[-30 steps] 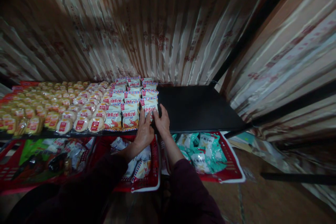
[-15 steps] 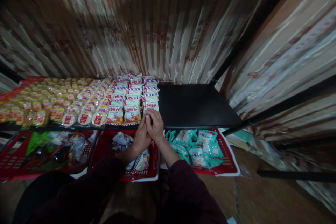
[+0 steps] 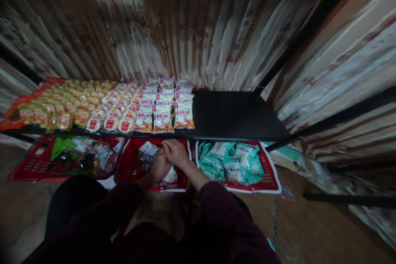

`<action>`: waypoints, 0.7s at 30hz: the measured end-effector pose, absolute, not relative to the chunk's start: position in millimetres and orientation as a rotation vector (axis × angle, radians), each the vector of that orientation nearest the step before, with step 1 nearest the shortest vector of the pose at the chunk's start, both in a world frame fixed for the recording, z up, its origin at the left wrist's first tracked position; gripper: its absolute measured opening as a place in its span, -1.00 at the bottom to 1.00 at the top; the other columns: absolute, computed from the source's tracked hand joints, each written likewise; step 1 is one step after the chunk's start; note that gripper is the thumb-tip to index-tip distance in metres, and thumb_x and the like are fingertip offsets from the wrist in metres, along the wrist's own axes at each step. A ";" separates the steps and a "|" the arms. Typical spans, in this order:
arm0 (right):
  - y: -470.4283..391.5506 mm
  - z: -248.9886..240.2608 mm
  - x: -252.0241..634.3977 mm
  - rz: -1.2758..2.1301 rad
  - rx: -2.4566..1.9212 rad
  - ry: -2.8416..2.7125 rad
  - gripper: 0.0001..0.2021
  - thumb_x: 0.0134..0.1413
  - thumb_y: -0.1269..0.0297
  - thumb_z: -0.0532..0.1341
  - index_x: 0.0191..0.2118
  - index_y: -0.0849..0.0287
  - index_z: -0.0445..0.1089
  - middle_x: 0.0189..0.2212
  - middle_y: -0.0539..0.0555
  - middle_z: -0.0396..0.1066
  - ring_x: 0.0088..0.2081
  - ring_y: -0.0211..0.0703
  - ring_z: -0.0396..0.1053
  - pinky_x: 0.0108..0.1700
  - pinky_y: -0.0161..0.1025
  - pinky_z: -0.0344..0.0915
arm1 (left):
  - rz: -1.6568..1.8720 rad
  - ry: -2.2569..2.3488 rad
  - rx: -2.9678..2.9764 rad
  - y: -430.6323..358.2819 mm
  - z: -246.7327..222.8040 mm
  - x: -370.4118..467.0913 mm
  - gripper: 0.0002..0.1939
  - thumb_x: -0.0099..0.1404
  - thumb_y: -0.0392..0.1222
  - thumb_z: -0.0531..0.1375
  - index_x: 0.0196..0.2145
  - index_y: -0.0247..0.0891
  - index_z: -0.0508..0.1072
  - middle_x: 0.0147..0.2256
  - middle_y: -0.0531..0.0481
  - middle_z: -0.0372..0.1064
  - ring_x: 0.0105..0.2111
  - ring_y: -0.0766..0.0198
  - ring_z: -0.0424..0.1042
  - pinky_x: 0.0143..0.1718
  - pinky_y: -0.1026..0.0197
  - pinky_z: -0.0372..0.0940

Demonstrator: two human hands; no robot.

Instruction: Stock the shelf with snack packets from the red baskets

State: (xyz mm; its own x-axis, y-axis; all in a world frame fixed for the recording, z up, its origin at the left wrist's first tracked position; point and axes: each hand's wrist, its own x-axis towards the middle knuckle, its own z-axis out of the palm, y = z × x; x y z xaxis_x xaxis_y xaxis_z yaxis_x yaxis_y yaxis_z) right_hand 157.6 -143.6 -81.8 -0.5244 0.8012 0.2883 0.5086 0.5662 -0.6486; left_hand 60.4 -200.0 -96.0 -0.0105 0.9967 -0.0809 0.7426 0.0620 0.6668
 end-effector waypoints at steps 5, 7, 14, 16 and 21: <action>-148.7 -113.1 164.0 1.033 -1.337 -2.660 -0.70 0.11 0.46 0.05 -0.09 0.15 0.43 -0.13 0.13 0.48 -0.08 -0.13 0.42 -0.06 -0.25 0.28 | 0.293 1.895 1.574 -214.7 -124.7 49.7 -0.56 0.12 -0.49 0.05 -0.02 -0.39 0.36 0.04 -0.27 0.31 0.08 0.13 0.28 0.10 0.18 0.14; -151.5 -125.8 168.8 1.100 -1.379 -2.738 -0.64 -0.03 0.51 0.15 -0.07 0.13 0.43 -0.13 0.14 0.49 -0.08 -0.07 0.43 -0.07 -0.24 0.30 | 0.178 1.914 1.508 -220.1 -137.0 44.0 -0.55 0.11 -0.48 0.09 -0.01 -0.43 0.35 0.00 -0.32 0.34 0.08 0.10 0.29 0.08 0.18 0.15; -156.9 -157.4 171.3 1.251 -1.387 -2.874 -0.59 -0.05 0.42 0.19 0.00 0.19 0.40 -0.04 0.21 0.45 -0.09 -0.01 0.44 -0.12 -0.23 0.33 | -0.078 1.829 1.399 -238.5 -164.6 39.4 -0.66 0.17 -0.46 0.05 -0.09 -0.39 0.41 -0.10 -0.28 0.44 -0.09 0.13 0.44 -0.12 0.22 0.25; -156.8 -164.2 168.3 1.286 -1.380 -2.891 -0.61 -0.11 0.44 0.22 -0.06 0.18 0.44 -0.13 0.16 0.49 -0.20 -0.05 0.46 -0.21 -0.28 0.34 | -0.096 1.815 1.407 -241.6 -169.4 41.4 -0.66 0.18 -0.45 0.04 -0.10 -0.36 0.41 -0.10 -0.23 0.45 -0.08 0.17 0.43 -0.13 0.25 0.23; -152.5 -180.9 165.7 1.348 -1.357 -2.852 -0.60 -0.18 0.52 0.21 -0.12 0.17 0.47 -0.26 0.09 0.51 -0.32 -0.15 0.42 -0.32 -0.35 0.30 | -0.115 1.817 1.401 -240.1 -182.1 42.9 -0.67 0.20 -0.41 0.03 -0.10 -0.34 0.41 -0.10 -0.22 0.44 -0.08 0.18 0.42 -0.14 0.27 0.22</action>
